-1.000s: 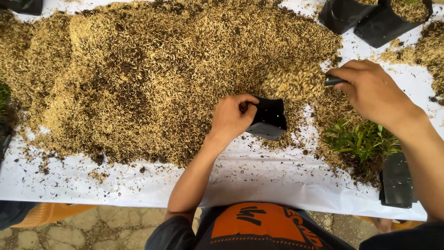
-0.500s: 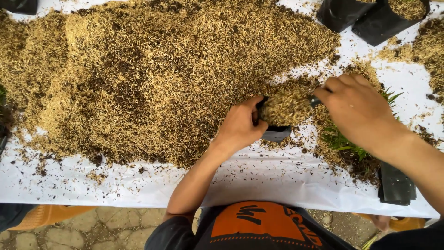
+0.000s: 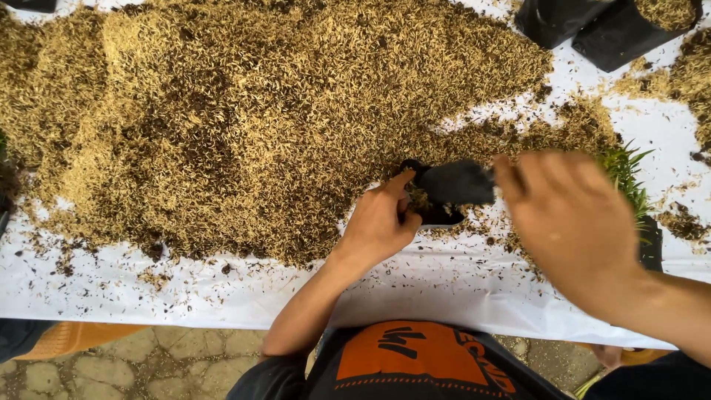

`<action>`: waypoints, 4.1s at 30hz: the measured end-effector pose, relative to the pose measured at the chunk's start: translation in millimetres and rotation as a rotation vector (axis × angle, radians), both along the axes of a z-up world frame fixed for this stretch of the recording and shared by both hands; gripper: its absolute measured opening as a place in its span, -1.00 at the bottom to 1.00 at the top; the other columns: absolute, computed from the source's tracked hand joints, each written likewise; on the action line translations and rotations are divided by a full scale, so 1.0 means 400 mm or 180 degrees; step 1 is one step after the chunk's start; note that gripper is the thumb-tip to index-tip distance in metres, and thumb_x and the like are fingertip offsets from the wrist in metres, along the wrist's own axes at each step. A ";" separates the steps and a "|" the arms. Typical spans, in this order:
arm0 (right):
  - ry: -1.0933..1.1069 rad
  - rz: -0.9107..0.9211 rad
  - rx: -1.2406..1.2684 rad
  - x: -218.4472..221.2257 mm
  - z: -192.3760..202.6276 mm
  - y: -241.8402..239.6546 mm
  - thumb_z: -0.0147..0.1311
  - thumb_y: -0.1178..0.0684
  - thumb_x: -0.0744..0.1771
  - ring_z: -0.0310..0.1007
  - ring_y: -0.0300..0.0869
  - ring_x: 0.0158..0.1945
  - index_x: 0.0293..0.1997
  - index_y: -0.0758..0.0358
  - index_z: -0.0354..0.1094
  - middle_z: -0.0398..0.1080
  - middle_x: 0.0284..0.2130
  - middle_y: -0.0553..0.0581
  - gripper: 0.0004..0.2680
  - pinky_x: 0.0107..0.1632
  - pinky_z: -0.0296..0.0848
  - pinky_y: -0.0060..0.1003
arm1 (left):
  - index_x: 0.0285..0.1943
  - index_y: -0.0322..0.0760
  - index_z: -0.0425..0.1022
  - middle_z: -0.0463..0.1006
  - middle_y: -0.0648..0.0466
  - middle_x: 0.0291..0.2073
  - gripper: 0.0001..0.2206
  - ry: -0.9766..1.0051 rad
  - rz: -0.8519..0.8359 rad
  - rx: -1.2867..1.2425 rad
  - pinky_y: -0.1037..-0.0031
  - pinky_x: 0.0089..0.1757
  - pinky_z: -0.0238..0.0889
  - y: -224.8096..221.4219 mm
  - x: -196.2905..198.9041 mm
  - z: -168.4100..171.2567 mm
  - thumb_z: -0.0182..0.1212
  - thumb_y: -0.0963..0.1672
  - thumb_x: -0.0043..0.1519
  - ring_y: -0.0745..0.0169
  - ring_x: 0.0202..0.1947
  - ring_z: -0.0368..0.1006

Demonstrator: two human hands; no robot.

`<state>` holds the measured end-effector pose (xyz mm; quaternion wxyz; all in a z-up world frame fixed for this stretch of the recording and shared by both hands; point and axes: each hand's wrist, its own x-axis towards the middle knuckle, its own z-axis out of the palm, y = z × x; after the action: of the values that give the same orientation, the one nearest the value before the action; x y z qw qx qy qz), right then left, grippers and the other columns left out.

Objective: A person uses a hand trowel to fill nursery pots with soil and plant seedlings on a workspace table.

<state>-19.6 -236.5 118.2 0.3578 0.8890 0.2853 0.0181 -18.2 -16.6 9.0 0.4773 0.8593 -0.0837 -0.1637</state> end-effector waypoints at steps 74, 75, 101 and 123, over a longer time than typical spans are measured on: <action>0.1448 -0.0830 0.2811 0.136 -0.067 -0.142 0.07 0.20 0.34 0.44 0.07 0.06 0.24 0.19 0.41 0.51 -0.02 0.20 -0.69 0.34 0.28 0.16 | 0.35 -0.40 0.25 0.49 0.04 -0.42 -0.46 0.0606 0.0044 -0.0345 0.47 -0.50 0.32 0.010 0.083 0.004 0.21 -0.25 0.13 0.27 -0.49 0.40; 0.1351 -0.0643 0.2742 0.128 -0.066 -0.139 0.09 0.22 0.33 0.47 0.04 0.05 0.22 0.20 0.42 0.54 -0.03 0.18 -0.70 0.32 0.31 0.11 | 0.35 -0.39 0.26 0.49 0.05 -0.43 -0.47 0.0493 -0.0002 -0.0379 0.53 -0.51 0.31 0.012 0.081 0.000 0.20 -0.27 0.13 0.31 -0.51 0.38; -0.0153 -0.0382 0.1384 0.028 -0.077 -0.105 0.03 0.13 0.39 0.56 -0.19 -0.22 0.15 0.03 0.47 0.55 -0.18 0.01 -0.79 -0.13 0.56 -0.33 | 0.19 -0.35 0.16 0.42 0.10 -0.60 -0.55 0.0579 0.0504 -0.0300 0.45 -0.59 0.22 0.019 0.043 0.009 0.19 -0.30 0.13 0.27 -0.64 0.32; 0.1761 -0.2111 0.4149 0.134 -0.353 0.006 0.16 0.06 0.35 0.39 -0.05 -0.58 -0.27 0.33 0.44 0.29 -0.66 0.12 -0.87 -0.45 0.35 -0.21 | -0.59 -0.26 0.50 0.39 -0.04 -0.83 -0.77 -0.0080 0.0255 0.0170 0.26 -0.49 0.26 0.009 0.064 -0.070 0.17 -0.09 0.11 -0.11 -0.70 0.44</action>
<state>34.1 -234.2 -23.1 -0.3338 0.9308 0.0154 -0.1481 7.5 -13.0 -18.9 0.4594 0.8763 -0.0508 -0.1359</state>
